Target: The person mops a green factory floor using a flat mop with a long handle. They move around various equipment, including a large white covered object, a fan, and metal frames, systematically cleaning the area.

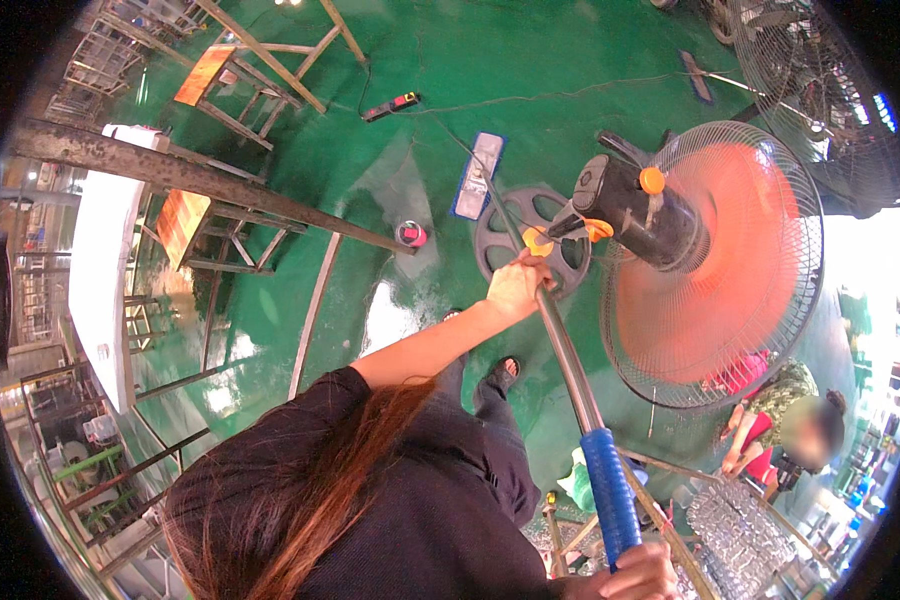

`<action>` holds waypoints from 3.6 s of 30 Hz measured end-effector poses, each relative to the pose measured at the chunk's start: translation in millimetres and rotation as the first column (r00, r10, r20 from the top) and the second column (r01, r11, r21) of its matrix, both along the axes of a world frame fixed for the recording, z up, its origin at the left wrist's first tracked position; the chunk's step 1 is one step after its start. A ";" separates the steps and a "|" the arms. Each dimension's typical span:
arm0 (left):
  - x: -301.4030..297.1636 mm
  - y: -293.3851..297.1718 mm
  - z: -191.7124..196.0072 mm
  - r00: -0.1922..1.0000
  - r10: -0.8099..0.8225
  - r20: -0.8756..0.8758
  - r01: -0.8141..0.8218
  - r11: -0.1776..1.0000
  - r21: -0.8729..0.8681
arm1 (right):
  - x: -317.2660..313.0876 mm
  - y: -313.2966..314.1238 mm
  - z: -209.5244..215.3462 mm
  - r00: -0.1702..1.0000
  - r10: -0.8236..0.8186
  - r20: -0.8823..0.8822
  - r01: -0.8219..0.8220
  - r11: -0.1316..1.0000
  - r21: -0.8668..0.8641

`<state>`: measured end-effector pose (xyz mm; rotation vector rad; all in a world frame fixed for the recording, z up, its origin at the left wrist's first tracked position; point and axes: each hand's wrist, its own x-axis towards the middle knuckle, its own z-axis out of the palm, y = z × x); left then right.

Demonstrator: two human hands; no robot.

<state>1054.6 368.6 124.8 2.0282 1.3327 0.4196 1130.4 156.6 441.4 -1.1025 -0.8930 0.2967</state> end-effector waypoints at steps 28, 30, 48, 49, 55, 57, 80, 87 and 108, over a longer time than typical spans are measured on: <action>-159.1 124.7 -51.9 0.945 0.327 -0.024 -0.316 0.927 0.201 | -50.6 139.1 -79.1 0.877 0.481 0.022 -0.481 0.872 0.089; -168.1 125.3 -37.1 0.948 0.319 -0.014 -0.312 0.934 0.171 | -65.0 146.0 -65.5 0.873 0.485 0.050 -0.487 0.871 0.058; -158.7 104.2 -3.4 0.830 0.499 0.248 -0.544 0.822 0.168 | -17.0 201.1 -27.0 0.618 0.768 0.168 -0.785 0.592 0.182; -156.3 96.8 -1.2 0.845 0.482 0.230 -0.521 0.838 0.160 | -7.5 200.8 -24.5 0.632 0.757 0.166 -0.774 0.612 0.160; -156.6 53.3 10.2 0.841 0.476 0.257 -0.537 0.791 0.292 | -0.9 224.6 9.6 0.163 0.949 0.269 -0.984 0.135 0.119; -152.7 38.2 17.7 0.842 0.475 0.258 -0.537 0.785 0.309 | 7.4 224.9 19.5 0.054 0.968 0.244 -0.991 0.023 0.130; -107.0 -15.9 33.2 0.885 0.367 0.286 -0.431 0.879 0.205 | 78.9 117.8 38.3 0.540 0.831 0.130 -0.840 0.525 0.136; -103.6 -14.6 60.1 0.909 0.285 0.303 -0.325 0.942 0.089 | 88.1 91.9 57.3 0.599 0.505 0.622 -0.671 0.740 0.045; -80.9 -67.3 14.8 0.853 -0.064 0.518 -0.099 0.954 0.282 | 30.7 6.4 29.6 0.782 0.612 0.119 -0.623 0.757 0.197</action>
